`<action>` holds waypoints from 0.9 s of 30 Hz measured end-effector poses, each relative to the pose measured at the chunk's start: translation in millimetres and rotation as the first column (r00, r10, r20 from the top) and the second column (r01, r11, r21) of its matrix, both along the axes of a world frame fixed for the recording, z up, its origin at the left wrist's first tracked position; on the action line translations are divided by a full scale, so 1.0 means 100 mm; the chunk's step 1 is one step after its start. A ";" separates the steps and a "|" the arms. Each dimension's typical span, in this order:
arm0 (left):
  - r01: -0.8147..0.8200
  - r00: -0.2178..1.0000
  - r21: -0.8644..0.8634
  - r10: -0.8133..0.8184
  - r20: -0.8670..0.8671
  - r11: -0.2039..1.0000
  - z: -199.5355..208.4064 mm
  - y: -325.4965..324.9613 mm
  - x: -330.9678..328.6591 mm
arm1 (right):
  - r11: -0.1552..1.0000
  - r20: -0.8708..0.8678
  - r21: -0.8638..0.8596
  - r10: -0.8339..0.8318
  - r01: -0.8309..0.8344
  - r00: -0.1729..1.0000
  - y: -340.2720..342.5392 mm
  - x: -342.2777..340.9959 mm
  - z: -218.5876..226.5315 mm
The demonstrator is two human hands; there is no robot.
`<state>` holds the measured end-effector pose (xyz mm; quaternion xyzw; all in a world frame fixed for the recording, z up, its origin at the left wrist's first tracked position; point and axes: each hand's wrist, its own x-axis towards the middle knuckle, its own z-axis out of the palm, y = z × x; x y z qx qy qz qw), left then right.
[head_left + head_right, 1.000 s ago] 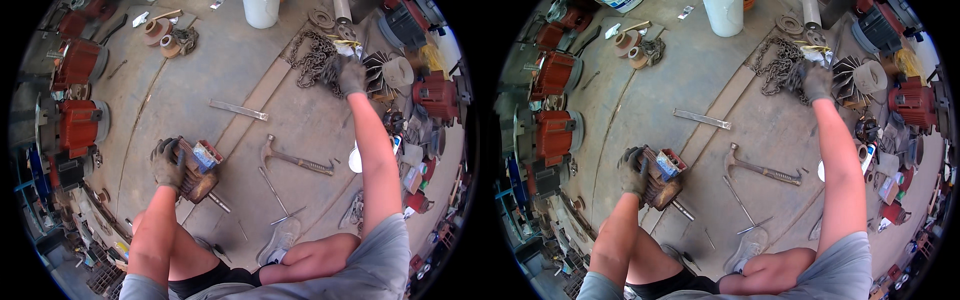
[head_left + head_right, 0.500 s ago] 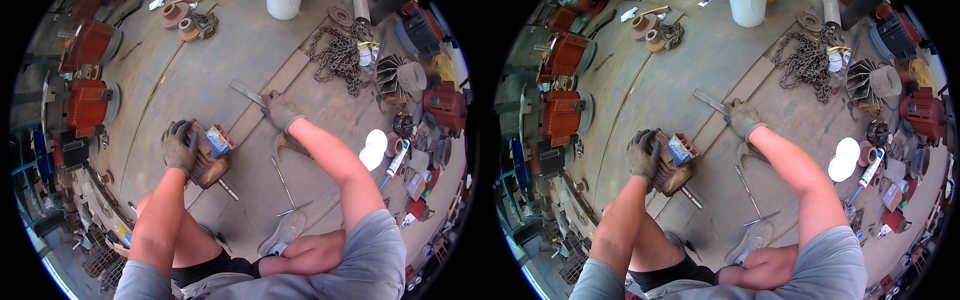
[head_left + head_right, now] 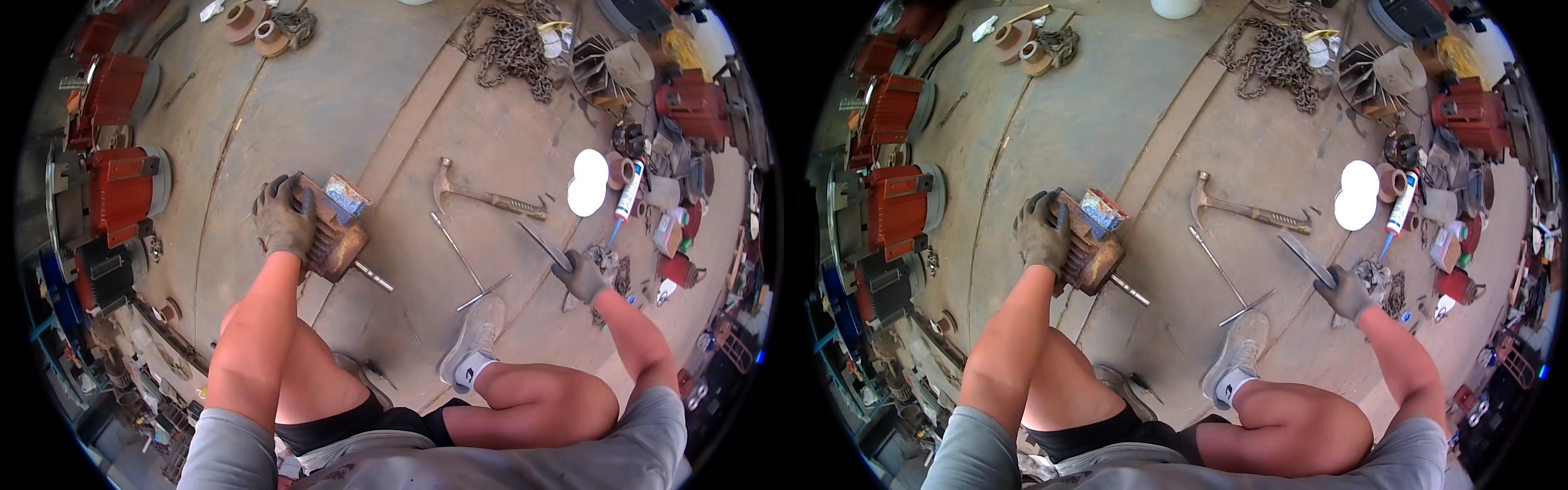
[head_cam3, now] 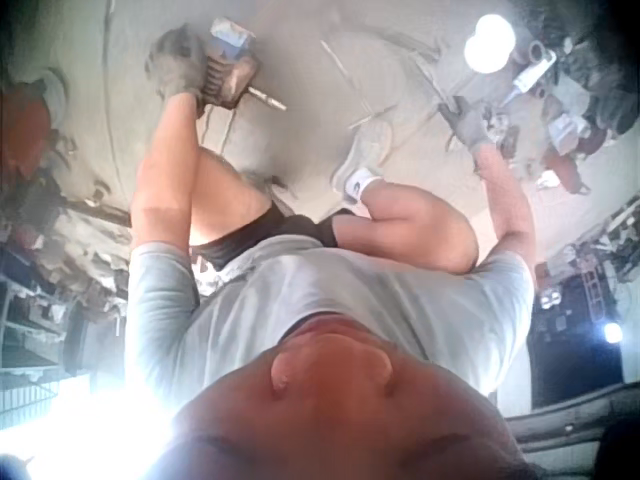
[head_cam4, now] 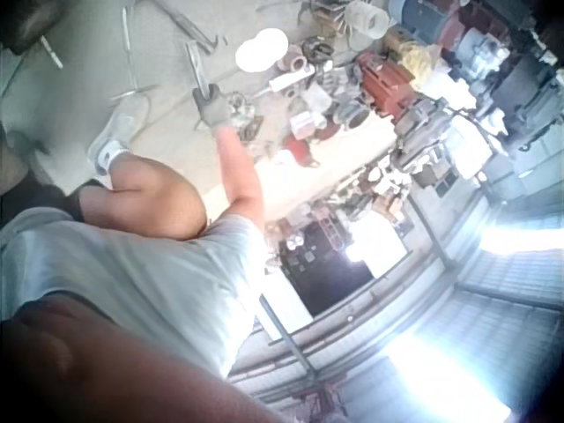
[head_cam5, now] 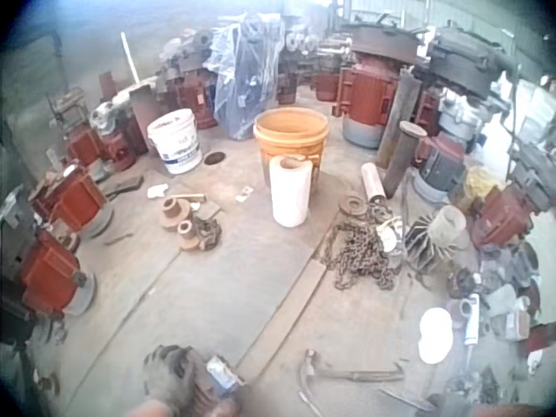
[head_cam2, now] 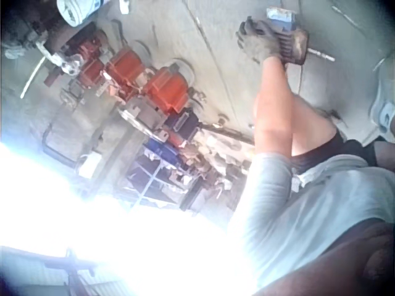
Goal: The person puts on gloves and uses a T-handle wrench to loosen and remove bolts from a motor. They then separate the motor housing from the rotor assembly and place the parts on the floor.
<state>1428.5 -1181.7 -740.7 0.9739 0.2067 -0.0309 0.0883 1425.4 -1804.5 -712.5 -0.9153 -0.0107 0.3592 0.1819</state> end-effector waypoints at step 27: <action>0.483 0.242 -0.170 -0.318 -0.917 0.859 -0.10 -1.16 1.08 | 0.816 0.404 0.068 -0.549 0.574 0.732 -0.08 -3.13 -1.04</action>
